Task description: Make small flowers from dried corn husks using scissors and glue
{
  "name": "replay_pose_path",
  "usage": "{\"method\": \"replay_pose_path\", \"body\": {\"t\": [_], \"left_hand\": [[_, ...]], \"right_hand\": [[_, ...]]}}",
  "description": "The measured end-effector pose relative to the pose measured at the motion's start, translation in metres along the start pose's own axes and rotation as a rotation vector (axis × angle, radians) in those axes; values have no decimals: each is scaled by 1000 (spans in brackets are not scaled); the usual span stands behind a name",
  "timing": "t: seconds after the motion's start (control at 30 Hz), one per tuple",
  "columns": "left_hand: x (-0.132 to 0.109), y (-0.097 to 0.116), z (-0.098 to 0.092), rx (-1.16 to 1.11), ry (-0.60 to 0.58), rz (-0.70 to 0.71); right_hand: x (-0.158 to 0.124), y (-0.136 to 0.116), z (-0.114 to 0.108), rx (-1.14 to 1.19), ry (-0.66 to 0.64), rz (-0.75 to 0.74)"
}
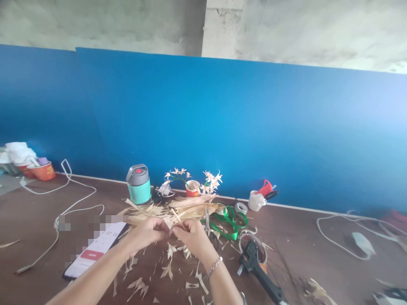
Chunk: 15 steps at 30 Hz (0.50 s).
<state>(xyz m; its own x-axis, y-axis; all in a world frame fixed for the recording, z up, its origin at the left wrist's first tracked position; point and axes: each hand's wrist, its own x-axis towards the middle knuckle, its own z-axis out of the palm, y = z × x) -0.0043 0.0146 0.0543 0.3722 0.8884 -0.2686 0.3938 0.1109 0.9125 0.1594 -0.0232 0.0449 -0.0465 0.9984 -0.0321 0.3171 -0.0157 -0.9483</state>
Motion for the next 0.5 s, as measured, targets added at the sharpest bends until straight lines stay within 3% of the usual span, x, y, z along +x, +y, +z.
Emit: {"method": "replay_pose_path", "body": {"t": [0.1, 0.27, 0.33, 0.5], "left_hand": [[0, -2, 1, -56, -11, 5], [-4, 3, 2, -17, -30, 38], [-5, 4, 2, 68, 35, 194], [-5, -6, 5, 530, 291, 847]], "right_hand": [[-2, -2, 2, 50, -21, 23], [2, 3, 1, 102, 102, 67], [2, 3, 1, 203, 134, 138], [0, -1, 0, 413, 166, 223]]}}
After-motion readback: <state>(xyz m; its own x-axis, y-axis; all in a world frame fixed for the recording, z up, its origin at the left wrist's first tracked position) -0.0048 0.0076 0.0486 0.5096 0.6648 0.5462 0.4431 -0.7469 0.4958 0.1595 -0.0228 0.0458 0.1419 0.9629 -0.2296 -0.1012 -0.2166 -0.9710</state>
